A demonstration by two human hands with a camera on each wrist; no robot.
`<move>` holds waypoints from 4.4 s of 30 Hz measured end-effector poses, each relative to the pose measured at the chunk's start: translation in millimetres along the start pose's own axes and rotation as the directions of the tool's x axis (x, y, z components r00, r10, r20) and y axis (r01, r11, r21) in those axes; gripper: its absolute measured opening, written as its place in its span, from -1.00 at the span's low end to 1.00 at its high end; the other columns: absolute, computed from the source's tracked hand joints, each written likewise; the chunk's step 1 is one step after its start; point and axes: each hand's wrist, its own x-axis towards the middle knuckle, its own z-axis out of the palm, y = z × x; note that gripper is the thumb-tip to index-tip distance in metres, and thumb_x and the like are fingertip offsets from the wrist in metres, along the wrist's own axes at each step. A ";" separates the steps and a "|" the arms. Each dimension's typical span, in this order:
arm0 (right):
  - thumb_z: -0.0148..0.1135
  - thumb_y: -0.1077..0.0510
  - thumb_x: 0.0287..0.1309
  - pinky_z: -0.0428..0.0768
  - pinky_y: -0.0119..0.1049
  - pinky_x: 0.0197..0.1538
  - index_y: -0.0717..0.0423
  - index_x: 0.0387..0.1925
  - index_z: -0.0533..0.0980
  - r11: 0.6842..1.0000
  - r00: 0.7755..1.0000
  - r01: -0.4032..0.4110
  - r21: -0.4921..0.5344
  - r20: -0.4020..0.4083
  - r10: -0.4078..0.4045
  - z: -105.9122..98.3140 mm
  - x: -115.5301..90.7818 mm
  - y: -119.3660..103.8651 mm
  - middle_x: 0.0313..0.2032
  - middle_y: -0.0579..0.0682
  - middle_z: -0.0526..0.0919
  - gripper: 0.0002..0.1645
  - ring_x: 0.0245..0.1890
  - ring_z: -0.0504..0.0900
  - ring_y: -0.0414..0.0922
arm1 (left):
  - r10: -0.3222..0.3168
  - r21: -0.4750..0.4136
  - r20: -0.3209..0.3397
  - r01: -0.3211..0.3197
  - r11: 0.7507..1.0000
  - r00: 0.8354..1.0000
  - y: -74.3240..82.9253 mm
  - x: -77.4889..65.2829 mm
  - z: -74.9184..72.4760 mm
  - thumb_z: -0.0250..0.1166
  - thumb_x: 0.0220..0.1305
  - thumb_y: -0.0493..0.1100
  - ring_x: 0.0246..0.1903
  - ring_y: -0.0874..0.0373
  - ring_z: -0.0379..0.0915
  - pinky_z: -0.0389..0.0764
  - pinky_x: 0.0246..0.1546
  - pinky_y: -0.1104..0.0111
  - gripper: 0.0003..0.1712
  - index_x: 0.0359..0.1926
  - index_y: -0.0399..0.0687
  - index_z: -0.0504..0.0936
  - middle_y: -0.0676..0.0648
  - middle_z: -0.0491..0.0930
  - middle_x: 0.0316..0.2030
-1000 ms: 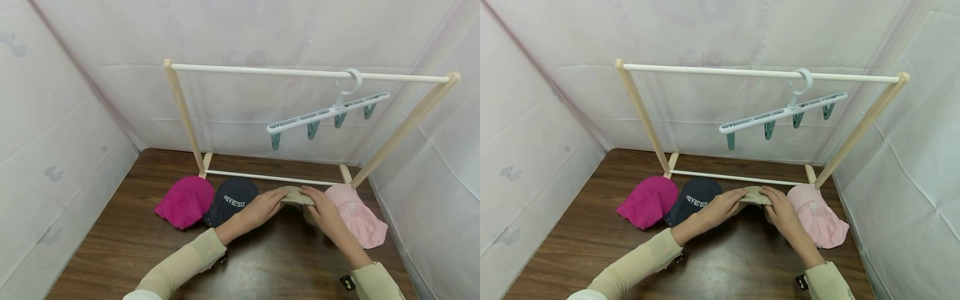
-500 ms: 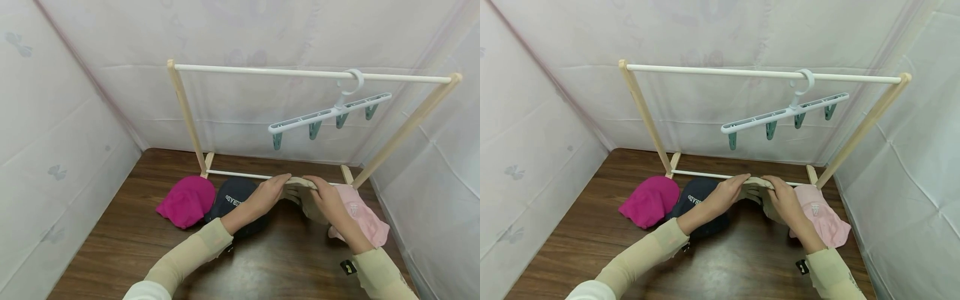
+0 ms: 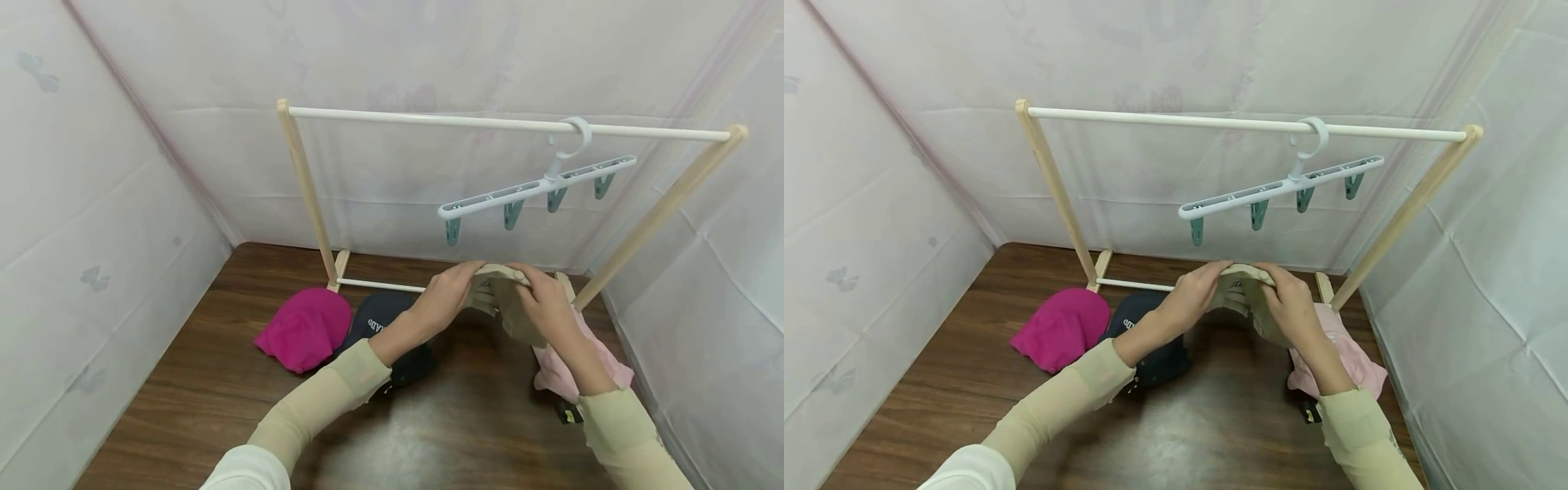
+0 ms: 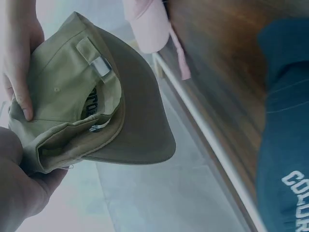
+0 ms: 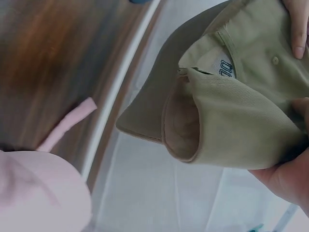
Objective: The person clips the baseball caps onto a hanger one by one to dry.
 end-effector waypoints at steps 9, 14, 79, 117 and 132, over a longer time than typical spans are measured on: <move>0.27 0.38 0.32 0.60 -0.19 -0.44 0.19 0.10 0.60 0.998 0.998 0.047 0.031 -0.034 -0.046 -12.1 13.2 -3.0 -0.18 0.24 0.74 -0.66 -0.51 0.63 -0.04 | -0.046 0.036 -0.015 0.047 0.998 0.999 3.0 15.6 -9.3 0.05 0.54 -0.37 0.11 -0.01 0.62 0.69 0.01 0.29 -0.62 0.31 -0.27 0.45 -0.23 0.63 0.12; 0.31 0.37 0.29 0.68 0.00 -0.36 0.19 0.06 0.63 0.997 0.995 0.062 0.042 -0.077 -0.058 -15.7 15.1 -4.9 -0.12 0.23 0.75 -0.68 -0.33 0.75 0.09 | -0.041 0.021 -0.004 0.041 0.999 0.999 3.5 20.7 -14.4 0.02 0.55 -0.37 0.13 -0.01 0.61 0.67 0.05 0.28 -0.62 0.30 -0.26 0.45 -0.22 0.62 0.14; 0.25 0.03 0.42 0.56 -0.37 -0.17 0.14 -0.03 0.69 0.971 0.962 -0.197 0.135 -0.167 0.218 -8.6 48.0 -9.2 -0.09 0.13 0.77 -0.70 -0.11 0.74 0.07 | -0.396 -0.512 0.196 0.438 0.739 0.897 -15.3 135.3 -31.2 -0.05 0.64 0.06 0.30 -0.03 0.44 0.49 0.27 0.29 -0.37 0.51 -0.21 0.21 -0.20 0.38 0.40; 0.27 0.05 0.41 0.57 -0.33 -0.16 0.21 -0.01 0.69 0.962 0.939 -0.227 0.155 -0.229 0.259 -1.4 51.8 -6.2 -0.09 0.20 0.76 -0.67 -0.16 0.73 0.11 | -0.547 -0.727 0.038 0.399 0.559 0.836 -4.0 130.6 -30.6 0.15 0.53 -0.19 -0.06 0.18 0.67 0.60 0.03 0.47 -0.73 0.04 -0.27 0.64 -0.12 0.76 -0.18; 0.29 0.03 0.38 0.58 -0.06 -0.15 0.20 -0.03 0.71 0.948 0.905 -0.281 0.146 -0.289 0.313 -0.2 70.9 -21.9 -0.16 0.19 0.78 -0.66 -0.28 0.67 0.10 | -0.534 -0.702 0.037 0.403 0.588 0.845 -10.0 131.1 -37.8 0.18 0.51 -0.21 -0.15 0.16 0.71 0.64 -0.14 0.47 -0.74 -0.01 -0.32 0.67 -0.15 0.78 -0.22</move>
